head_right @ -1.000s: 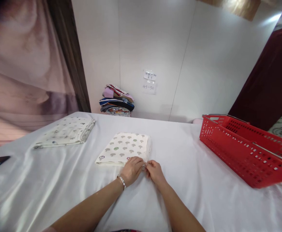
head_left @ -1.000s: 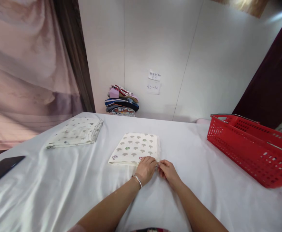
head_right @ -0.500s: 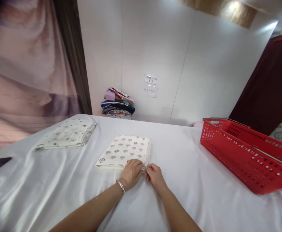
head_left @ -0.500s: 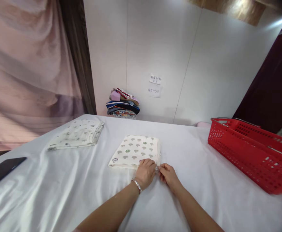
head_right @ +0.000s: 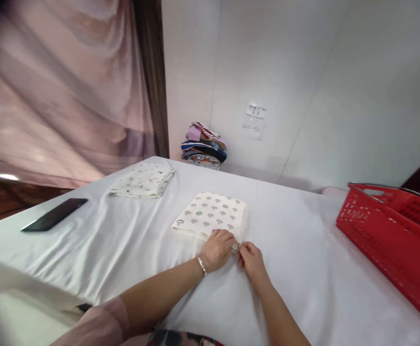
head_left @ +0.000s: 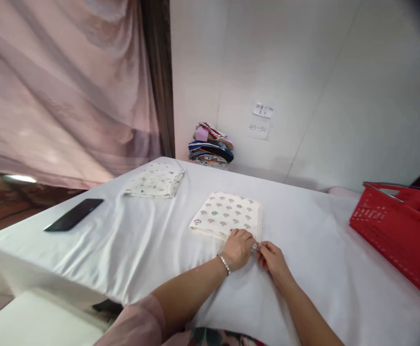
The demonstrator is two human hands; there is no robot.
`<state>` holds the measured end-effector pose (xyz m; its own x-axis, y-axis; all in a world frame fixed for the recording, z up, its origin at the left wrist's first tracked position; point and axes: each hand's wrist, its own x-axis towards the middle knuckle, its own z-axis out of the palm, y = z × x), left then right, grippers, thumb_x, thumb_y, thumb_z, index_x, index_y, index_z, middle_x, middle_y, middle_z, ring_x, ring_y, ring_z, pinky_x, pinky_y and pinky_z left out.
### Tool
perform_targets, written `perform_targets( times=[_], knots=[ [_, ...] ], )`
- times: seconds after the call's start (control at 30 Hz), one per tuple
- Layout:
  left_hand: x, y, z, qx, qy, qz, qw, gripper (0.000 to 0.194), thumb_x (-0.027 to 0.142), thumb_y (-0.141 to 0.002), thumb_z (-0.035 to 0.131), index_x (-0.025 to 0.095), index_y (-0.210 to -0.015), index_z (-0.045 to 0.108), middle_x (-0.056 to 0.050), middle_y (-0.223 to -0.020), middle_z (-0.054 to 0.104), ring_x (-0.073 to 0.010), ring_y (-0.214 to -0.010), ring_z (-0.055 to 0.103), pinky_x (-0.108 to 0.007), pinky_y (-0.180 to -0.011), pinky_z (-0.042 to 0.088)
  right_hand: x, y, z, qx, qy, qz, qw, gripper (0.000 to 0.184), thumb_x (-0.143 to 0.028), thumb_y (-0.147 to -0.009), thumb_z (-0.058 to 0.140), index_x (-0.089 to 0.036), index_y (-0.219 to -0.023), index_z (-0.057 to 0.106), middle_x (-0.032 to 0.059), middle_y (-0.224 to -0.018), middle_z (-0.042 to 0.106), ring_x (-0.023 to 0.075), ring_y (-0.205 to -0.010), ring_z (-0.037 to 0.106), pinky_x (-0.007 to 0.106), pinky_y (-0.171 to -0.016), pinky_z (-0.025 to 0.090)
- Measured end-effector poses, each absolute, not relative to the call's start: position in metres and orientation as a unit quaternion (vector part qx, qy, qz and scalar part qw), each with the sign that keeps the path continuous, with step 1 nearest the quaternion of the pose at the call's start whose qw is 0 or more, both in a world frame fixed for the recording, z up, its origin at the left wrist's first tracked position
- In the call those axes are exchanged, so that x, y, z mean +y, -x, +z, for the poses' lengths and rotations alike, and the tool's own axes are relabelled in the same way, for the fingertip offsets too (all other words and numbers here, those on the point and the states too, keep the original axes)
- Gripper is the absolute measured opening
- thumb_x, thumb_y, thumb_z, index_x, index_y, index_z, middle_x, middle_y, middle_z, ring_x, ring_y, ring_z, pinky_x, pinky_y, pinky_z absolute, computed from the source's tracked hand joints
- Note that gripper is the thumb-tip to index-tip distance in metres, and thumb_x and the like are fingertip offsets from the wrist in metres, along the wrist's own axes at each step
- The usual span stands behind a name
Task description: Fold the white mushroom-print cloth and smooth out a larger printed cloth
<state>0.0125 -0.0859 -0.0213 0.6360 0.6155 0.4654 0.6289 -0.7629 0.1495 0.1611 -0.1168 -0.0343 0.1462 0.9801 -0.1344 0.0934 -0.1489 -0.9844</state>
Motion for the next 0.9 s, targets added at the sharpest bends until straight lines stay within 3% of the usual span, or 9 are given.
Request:
perform_targets(
  times=[0.43,0.9],
  knots=[
    [-0.080,0.016,-0.020,-0.371,0.895,-0.241,0.062,0.017,0.012,-0.083,0.041,0.017,-0.092,0.055,-0.006,-0.094,0.057,-0.0193,-0.090,0.046,-0.034,-0.080,0.032,-0.123,-0.164,-0.031,-0.450,0.605,0.476,0.453,0.034,-0.049,-0.068,0.061,-0.019,-0.058,0.049,-0.0035,-0.047,0.048,0.0084,-0.039,0.037,0.022,-0.037,0.023],
    [-0.060,0.131,-0.013,-0.474,0.844,-0.243,0.068,0.025,0.013,-0.080,0.046,0.019,-0.102,0.057,-0.006,-0.102,0.059,-0.0204,-0.097,0.048,-0.035,-0.085,0.036,-0.125,-0.165,-0.030,-0.451,0.607,0.478,0.447,0.036,-0.052,-0.070,0.058,-0.018,-0.061,0.051,-0.0025,-0.050,0.048,0.0093,-0.044,0.041,0.021,-0.038,0.025]
  ],
)
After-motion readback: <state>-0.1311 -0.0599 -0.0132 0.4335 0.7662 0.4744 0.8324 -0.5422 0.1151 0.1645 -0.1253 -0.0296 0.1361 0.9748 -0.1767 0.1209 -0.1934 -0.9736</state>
